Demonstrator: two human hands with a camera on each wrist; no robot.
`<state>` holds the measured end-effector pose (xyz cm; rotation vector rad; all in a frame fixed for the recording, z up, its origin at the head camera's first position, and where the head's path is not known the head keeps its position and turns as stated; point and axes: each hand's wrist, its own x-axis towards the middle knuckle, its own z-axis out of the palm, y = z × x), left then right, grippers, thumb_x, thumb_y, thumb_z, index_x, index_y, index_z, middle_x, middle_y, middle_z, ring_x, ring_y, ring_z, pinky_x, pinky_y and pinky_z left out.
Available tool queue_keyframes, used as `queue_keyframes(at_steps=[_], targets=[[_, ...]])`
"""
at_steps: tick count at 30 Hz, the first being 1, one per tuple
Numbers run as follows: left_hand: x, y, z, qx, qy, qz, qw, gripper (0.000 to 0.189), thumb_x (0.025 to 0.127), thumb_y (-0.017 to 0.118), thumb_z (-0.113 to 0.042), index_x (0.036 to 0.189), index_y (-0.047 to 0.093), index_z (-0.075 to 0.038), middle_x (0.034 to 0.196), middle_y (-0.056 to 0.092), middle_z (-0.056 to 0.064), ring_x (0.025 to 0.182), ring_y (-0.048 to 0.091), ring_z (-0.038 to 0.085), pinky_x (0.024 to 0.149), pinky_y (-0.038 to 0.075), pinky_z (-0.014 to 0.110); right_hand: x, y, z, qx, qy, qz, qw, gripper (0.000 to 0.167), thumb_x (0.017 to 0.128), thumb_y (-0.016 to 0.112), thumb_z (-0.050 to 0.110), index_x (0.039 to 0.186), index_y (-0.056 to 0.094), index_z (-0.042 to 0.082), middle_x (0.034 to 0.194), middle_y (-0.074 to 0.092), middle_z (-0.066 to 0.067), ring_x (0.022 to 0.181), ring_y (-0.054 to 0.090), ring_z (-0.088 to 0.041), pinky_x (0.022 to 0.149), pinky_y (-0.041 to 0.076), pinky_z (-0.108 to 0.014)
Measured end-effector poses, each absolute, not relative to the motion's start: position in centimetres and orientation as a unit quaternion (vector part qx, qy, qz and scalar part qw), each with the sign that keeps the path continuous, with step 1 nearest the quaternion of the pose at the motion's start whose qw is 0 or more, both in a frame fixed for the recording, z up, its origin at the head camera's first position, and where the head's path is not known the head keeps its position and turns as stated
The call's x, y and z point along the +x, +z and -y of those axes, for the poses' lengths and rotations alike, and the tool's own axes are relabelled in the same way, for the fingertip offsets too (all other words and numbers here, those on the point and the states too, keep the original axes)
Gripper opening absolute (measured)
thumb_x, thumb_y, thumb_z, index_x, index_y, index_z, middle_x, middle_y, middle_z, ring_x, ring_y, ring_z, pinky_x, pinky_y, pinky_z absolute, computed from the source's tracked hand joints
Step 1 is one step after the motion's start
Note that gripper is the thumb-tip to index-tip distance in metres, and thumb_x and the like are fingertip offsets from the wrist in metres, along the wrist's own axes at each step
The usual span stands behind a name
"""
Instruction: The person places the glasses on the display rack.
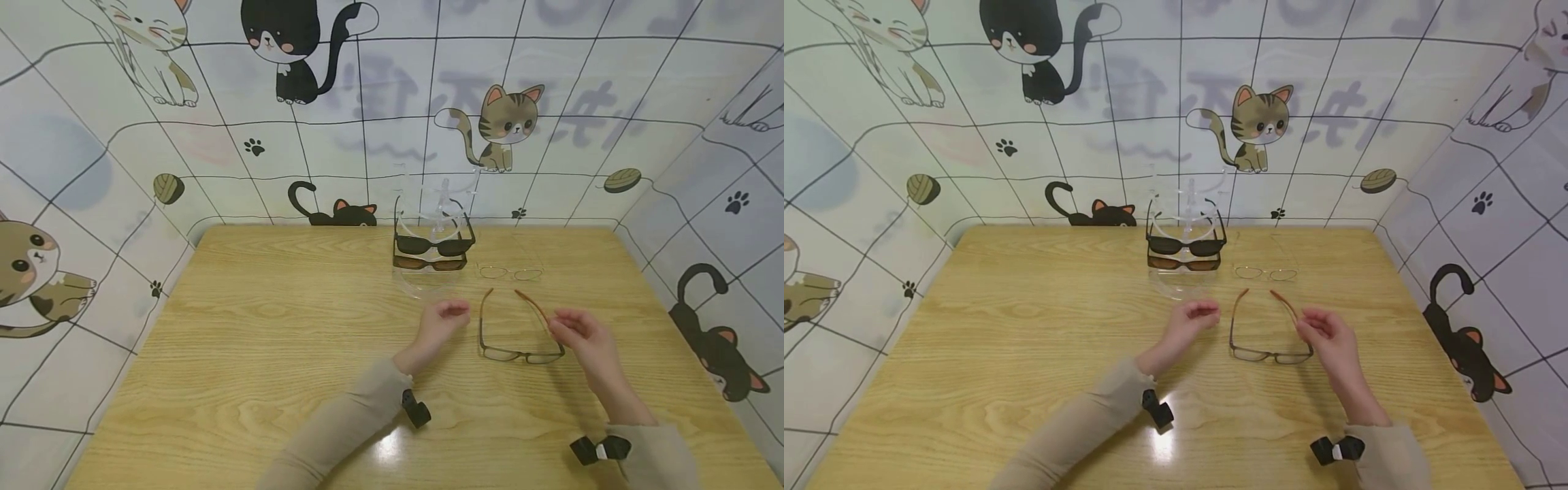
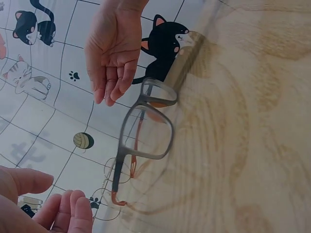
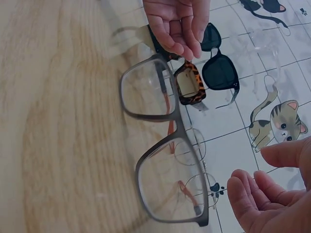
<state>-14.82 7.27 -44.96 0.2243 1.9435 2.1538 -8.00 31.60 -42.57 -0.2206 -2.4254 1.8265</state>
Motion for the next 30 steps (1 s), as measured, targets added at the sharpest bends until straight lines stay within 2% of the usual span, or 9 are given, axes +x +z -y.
queue_keyframes(at_steps=[5,9,13,18,23,30], targets=[[-13.5,-43.4,-7.2,0.088,0.711,-0.689,0.115,0.021,0.083,0.062,0.009,0.102,0.061,0.018,0.098,0.064,0.027,0.083,0.062,0.019,0.071,0.049,0.015,-8.0,-43.2,-31.9,-0.087,0.571,0.814,0.058,0.028,0.093,0.06,0.017,0.116,0.053,0.001,0.092,0.061,0.021,0.082,0.06,0.001,0.07,0.051,-0.014],[-14.1,-45.6,-8.1,0.083,0.696,-0.703,0.12,0.019,0.082,0.065,0.006,0.099,0.063,0.013,0.093,0.066,0.021,0.078,0.059,0.012,0.066,0.047,0.013,-8.1,-43.9,-32.3,-0.101,0.552,0.825,0.06,0.037,0.094,0.058,0.017,0.12,0.049,-0.008,0.091,0.059,0.021,0.081,0.059,0.001,0.07,0.051,-0.014],[-14.6,-47.7,-8.7,0.075,0.68,-0.717,0.138,0.02,0.082,0.068,0.0,0.1,0.066,0.006,0.092,0.067,0.011,0.077,0.06,0.009,0.068,0.05,0.017,-8.2,-44.5,-32.7,-0.103,0.549,0.827,0.065,0.042,0.094,0.058,0.016,0.122,0.046,-0.013,0.091,0.059,0.02,0.081,0.058,0.002,0.069,0.05,-0.013],[-14.5,-47.8,-8.9,0.079,0.668,-0.723,0.157,0.017,0.082,0.069,-0.001,0.098,0.065,0.003,0.096,0.066,0.007,0.081,0.061,0.009,0.071,0.052,0.019,-8.2,-44.7,-33.0,-0.106,0.545,0.829,0.063,0.043,0.094,0.058,0.015,0.121,0.044,-0.016,0.089,0.058,0.024,0.08,0.056,0.006,0.069,0.049,-0.011],[-14.4,-47.7,-9.3,0.069,0.659,-0.729,0.171,0.016,0.081,0.069,0.001,0.096,0.064,0.001,0.087,0.065,0.004,0.076,0.058,0.006,0.066,0.051,0.017,-8.3,-44.9,-33.5,-0.118,0.53,0.839,0.044,0.044,0.094,0.058,0.016,0.124,0.045,-0.013,0.089,0.056,0.026,0.08,0.054,0.008,0.069,0.048,-0.01],[-14.5,-47.9,-9.9,0.04,0.662,-0.726,0.18,0.018,0.079,0.069,0.005,0.096,0.064,0.002,0.084,0.065,0.007,0.072,0.059,0.007,0.063,0.054,0.02,-8.5,-45.4,-34.2,-0.132,0.516,0.846,0.012,0.043,0.095,0.057,0.016,0.124,0.046,-0.014,0.087,0.057,0.021,0.078,0.053,0.009,0.068,0.05,-0.013]])
